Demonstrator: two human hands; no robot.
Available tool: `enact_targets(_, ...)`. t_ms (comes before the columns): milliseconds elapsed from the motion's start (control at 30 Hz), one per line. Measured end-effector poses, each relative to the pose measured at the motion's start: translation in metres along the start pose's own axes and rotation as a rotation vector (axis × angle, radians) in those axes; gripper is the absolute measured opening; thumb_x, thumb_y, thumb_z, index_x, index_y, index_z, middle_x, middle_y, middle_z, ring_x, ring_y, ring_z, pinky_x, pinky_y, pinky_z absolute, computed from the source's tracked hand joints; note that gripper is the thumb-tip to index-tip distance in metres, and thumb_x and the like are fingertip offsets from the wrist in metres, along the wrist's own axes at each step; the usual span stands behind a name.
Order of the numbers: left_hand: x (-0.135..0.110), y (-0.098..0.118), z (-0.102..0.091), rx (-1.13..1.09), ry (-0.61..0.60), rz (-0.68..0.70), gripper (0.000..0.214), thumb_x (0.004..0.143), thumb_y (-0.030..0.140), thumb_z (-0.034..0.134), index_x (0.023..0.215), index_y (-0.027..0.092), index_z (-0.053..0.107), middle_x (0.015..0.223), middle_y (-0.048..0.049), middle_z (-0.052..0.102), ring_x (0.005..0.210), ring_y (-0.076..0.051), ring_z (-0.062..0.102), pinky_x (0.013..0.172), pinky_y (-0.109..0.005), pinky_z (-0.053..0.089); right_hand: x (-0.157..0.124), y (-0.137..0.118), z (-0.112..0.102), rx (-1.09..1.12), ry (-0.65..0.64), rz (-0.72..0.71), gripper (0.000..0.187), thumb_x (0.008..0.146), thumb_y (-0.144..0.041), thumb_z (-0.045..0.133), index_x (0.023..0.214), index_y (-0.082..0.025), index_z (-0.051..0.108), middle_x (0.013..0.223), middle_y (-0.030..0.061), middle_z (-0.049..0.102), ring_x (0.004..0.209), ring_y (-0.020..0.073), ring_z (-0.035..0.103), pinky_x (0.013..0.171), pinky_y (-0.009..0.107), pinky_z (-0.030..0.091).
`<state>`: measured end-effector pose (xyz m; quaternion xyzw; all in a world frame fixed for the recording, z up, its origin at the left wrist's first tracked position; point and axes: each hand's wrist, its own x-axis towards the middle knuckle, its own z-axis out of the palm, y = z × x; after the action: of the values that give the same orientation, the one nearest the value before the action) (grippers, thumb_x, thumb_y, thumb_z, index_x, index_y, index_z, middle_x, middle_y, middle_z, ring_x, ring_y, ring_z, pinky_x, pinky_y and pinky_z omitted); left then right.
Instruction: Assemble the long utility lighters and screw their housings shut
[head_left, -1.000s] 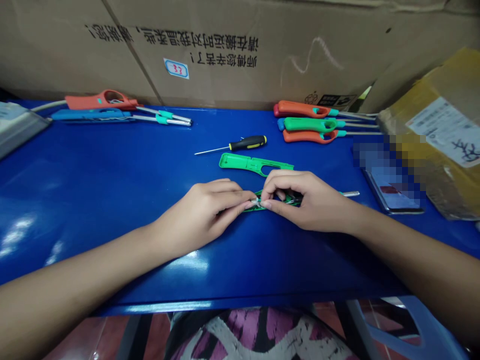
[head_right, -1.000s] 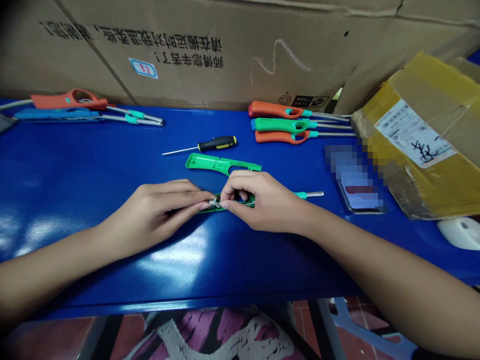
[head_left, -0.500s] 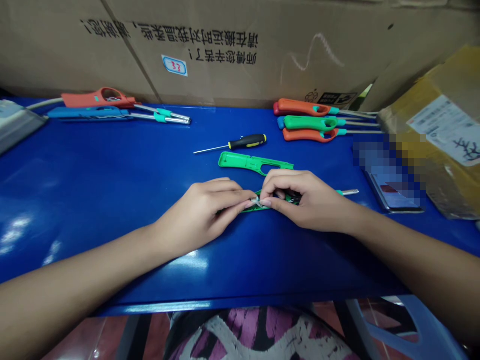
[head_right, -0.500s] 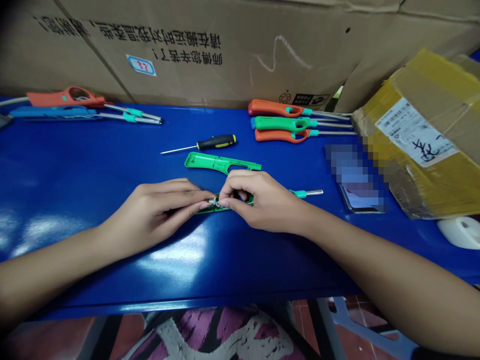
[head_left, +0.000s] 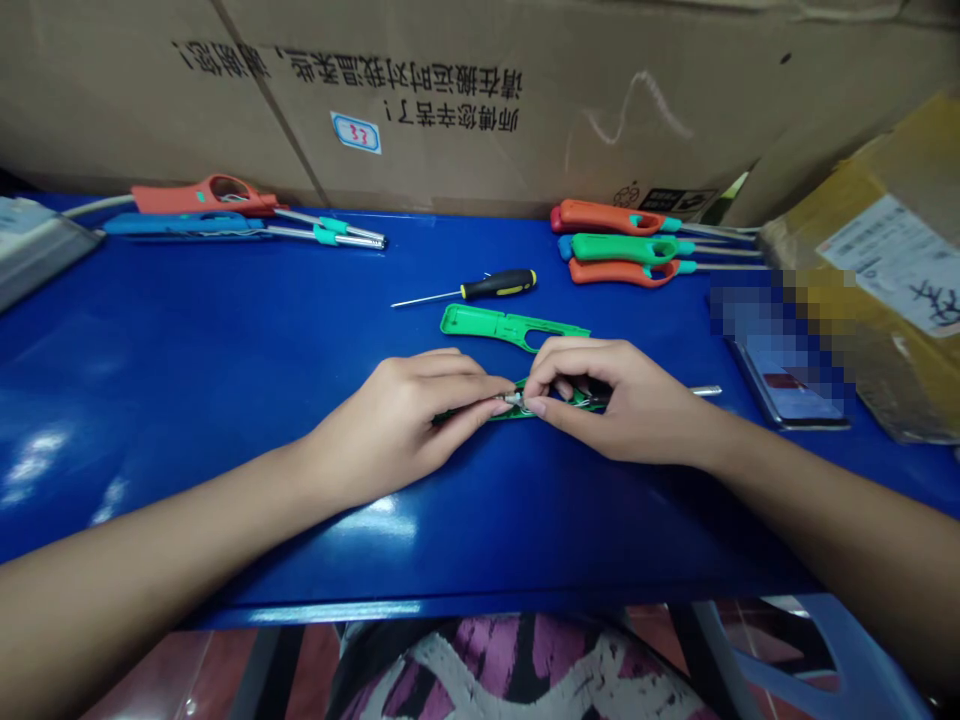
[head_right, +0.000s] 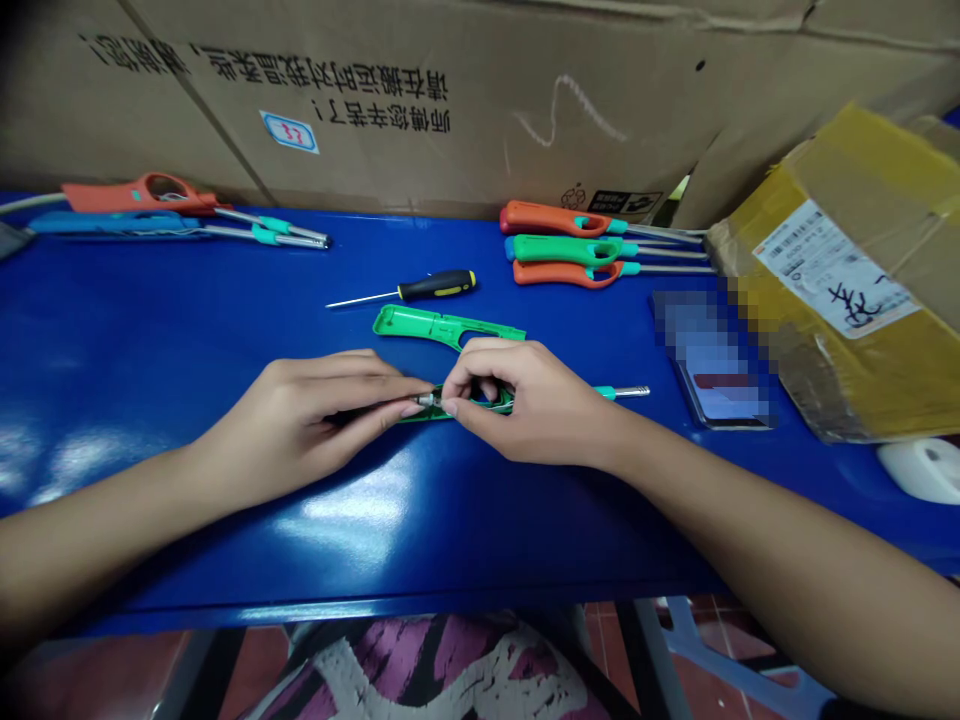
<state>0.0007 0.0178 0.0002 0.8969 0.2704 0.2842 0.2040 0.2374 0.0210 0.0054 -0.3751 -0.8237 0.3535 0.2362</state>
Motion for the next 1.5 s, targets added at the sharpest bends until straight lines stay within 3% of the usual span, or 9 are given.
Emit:
enact_targets(200, -0.0011, 0.0005, -0.0026, -0.062, 0.023, -0.031, 0.023, 0.094, 0.020, 0.064, 0.116, 0.019, 0.073, 0.102, -0.0063, 0.075, 0.091, -0.016, 0.069, 0.085, -0.027, 0.056, 0.0004, 0.0006, 0.0010, 0.009, 0.008, -0.009, 0.007, 0.089, -0.016, 0.063, 0.085, -0.017, 0.069, 0.081, 0.0011, 0.063, 0.070, 0.0114, 0.051, 0.066, 0.026, 0.044)
enact_targets(700, 0.0001, 0.0036, -0.0032, -0.071, 0.051, -0.026, 0.018, 0.092, 0.015, 0.066, 0.107, 0.016, 0.074, 0.100, -0.0068, 0.075, 0.093, -0.016, 0.069, 0.087, -0.028, 0.056, -0.0009, 0.0004, 0.0003, 0.009, -0.037, 0.007, 0.009, 0.088, -0.019, 0.066, 0.088, -0.016, 0.074, 0.082, 0.0018, 0.062, 0.073, 0.0119, 0.057, 0.066, 0.027, 0.044)
enact_targets(1100, -0.0003, 0.0022, -0.0023, -0.074, 0.053, -0.007, 0.018, 0.092, 0.016, 0.066, 0.108, 0.017, 0.073, 0.100, -0.0065, 0.075, 0.093, -0.016, 0.069, 0.086, -0.027, 0.056, -0.0001, -0.0019, -0.0011, 0.039, 0.005, 0.040, 0.009, 0.084, -0.018, 0.068, 0.089, -0.018, 0.075, 0.076, -0.0006, 0.055, 0.069, 0.0117, 0.052, 0.063, 0.026, 0.042)
enact_targets(1500, -0.0013, 0.0010, -0.0010, -0.073, 0.067, -0.005, 0.019, 0.090, 0.014, 0.069, 0.108, 0.013, 0.075, 0.100, -0.0083, 0.075, 0.094, -0.015, 0.069, 0.088, -0.025, 0.055, 0.0003, 0.0014, -0.0023, 0.045, -0.031, 0.035, 0.009, 0.088, -0.020, 0.067, 0.086, -0.017, 0.076, 0.079, 0.0005, 0.064, 0.071, 0.0118, 0.058, 0.066, 0.027, 0.045)
